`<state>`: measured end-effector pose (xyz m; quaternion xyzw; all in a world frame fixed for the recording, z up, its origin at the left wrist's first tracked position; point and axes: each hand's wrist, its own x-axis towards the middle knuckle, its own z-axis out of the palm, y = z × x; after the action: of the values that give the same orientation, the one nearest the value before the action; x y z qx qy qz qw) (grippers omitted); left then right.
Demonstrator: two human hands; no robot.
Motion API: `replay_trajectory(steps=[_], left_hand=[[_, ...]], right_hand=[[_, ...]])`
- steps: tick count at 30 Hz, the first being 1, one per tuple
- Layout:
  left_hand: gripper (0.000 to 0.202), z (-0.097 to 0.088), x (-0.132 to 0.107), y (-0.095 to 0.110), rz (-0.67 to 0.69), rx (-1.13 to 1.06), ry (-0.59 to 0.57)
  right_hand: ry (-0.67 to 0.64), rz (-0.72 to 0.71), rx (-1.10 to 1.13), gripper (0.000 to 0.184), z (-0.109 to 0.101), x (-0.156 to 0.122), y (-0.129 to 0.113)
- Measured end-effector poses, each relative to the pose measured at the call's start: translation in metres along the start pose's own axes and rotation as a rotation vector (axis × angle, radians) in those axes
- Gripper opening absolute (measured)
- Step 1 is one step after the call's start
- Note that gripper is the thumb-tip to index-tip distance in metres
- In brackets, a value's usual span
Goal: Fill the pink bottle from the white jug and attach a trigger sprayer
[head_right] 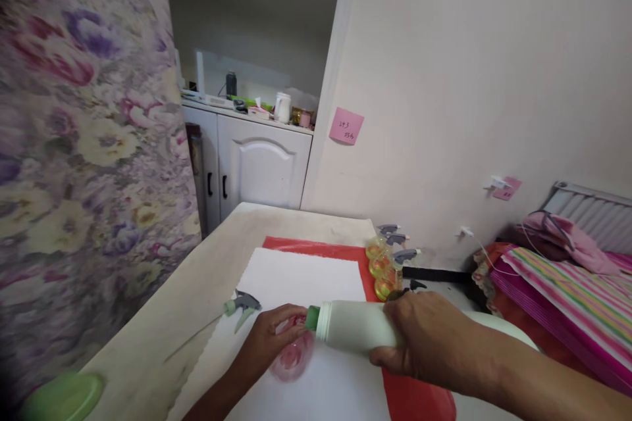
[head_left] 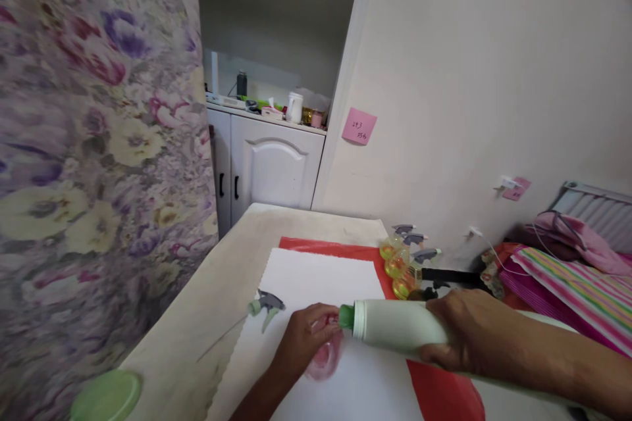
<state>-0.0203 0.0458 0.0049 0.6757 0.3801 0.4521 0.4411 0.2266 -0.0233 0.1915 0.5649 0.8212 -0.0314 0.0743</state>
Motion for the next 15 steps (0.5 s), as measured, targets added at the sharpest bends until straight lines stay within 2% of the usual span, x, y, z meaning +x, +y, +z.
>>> replay_trajectory(steps=[15], left_hand=[[0.018, -0.0004, 0.0004, 0.0014, -0.002, 0.001, -0.012]], right_hand=[[-0.001, 0.017, -0.004, 0.021, -0.0018, -0.0007, -0.0015]])
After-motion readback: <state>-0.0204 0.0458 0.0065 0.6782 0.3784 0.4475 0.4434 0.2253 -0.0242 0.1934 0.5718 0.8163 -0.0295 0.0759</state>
